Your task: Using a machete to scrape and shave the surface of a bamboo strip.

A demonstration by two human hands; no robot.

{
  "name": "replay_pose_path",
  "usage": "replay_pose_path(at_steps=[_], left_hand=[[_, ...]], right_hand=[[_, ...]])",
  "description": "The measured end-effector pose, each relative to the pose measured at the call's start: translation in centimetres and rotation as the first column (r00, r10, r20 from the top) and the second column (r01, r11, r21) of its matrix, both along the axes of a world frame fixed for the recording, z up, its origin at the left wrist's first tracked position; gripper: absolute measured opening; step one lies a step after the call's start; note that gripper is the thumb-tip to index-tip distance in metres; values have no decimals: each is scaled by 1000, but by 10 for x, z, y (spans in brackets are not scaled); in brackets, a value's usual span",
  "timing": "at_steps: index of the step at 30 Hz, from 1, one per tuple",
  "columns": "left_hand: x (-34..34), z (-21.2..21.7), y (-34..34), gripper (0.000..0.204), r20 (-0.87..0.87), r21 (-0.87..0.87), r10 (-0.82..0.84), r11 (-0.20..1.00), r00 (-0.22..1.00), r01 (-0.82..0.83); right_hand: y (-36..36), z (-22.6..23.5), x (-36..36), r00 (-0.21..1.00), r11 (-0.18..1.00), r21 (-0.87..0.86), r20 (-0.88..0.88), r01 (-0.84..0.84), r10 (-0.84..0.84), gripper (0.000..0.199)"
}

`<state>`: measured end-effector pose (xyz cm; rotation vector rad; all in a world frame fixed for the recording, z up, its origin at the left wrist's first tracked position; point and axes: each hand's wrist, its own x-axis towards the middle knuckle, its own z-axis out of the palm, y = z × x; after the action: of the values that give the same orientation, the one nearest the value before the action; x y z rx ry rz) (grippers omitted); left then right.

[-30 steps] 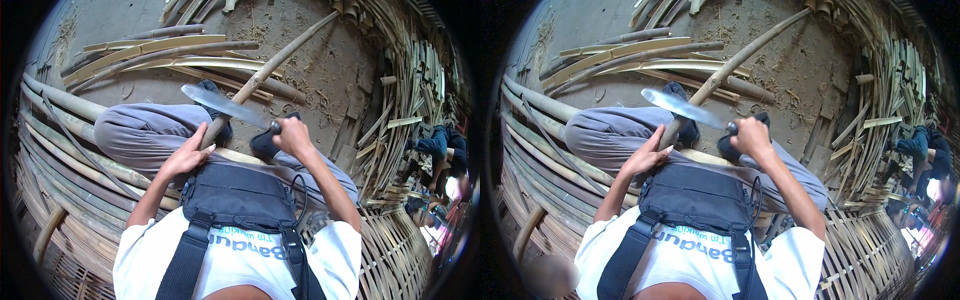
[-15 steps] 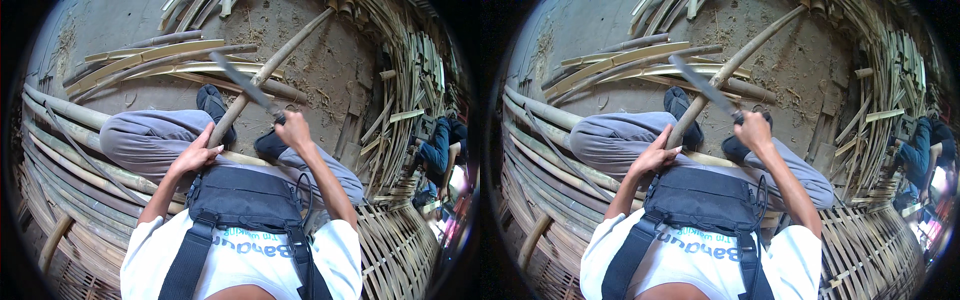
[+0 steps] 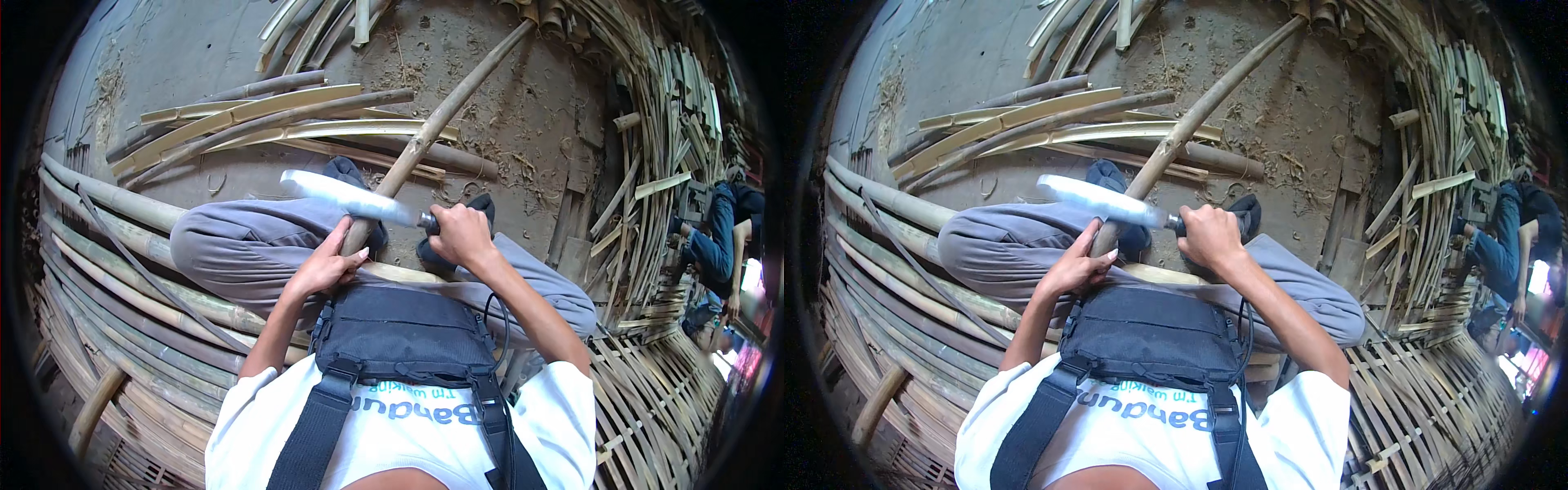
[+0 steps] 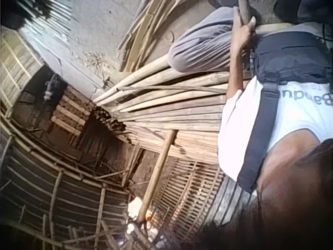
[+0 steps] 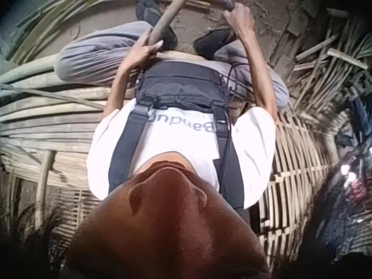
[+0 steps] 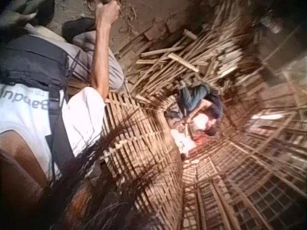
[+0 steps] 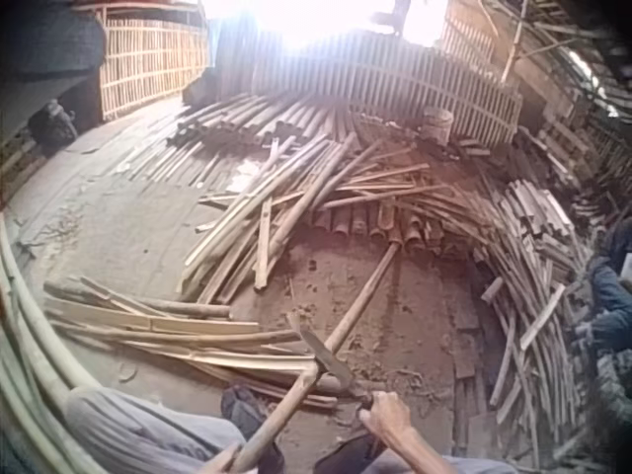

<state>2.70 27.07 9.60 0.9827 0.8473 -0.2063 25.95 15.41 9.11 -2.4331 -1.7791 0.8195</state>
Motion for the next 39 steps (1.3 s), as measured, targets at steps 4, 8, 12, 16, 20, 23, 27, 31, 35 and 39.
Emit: replay_pose_path(at_steps=[4, 8, 12, 16, 20, 23, 27, 31, 35, 39], left_hand=[[0, 0, -4, 59, -30, -26, 74, 997, 997, -75], [1, -4, -1, 60, -64, 11, -10, 1000, 998, 11], [5, 0, 0, 50, -43, -16, -14, 1000, 999, 13], [5, -2, -1, 51, -31, 15, -44, 999, 999, 44], [6, -7, -2, 52, -106, 41, 25, 999, 994, -21], [8, -3, -2, 69, -25, -26, -19, 999, 1000, 18], [17, -2, -8, 74, -116, 11, -11, 1000, 993, 13], [19, 2, -16, 73, -90, 62, 16, 998, 996, -10], [29, 9, -18, 70, -60, 67, -70, 995, 996, 74], [21, -1, -17, 73, -53, 72, -37, 997, 998, 40]], right_hand=[[-8, -30, 56, 928, 924, 77, -42, 374, -371, 21], [6, -8, 66, 883, 884, 0, -39, 468, -468, 25], [-6, 1, 31, 994, 982, -160, 10, 106, -106, 26], [2, 0, 74, 942, 928, -190, -40, 321, -334, 24], [-6, -3, 34, 931, 942, -35, -146, 333, -334, 27], [-14, -8, 38, 983, 982, -62, 48, 178, -175, 26], [-10, -6, 67, 935, 932, -83, -9, 352, -354, 21], [-15, 5, 35, 984, 980, -86, 20, 179, -178, 26], [-24, -29, 93, 819, 823, -89, -86, 561, -567, 27], [-18, -16, 64, 939, 939, 46, 11, 342, -342, 28]])
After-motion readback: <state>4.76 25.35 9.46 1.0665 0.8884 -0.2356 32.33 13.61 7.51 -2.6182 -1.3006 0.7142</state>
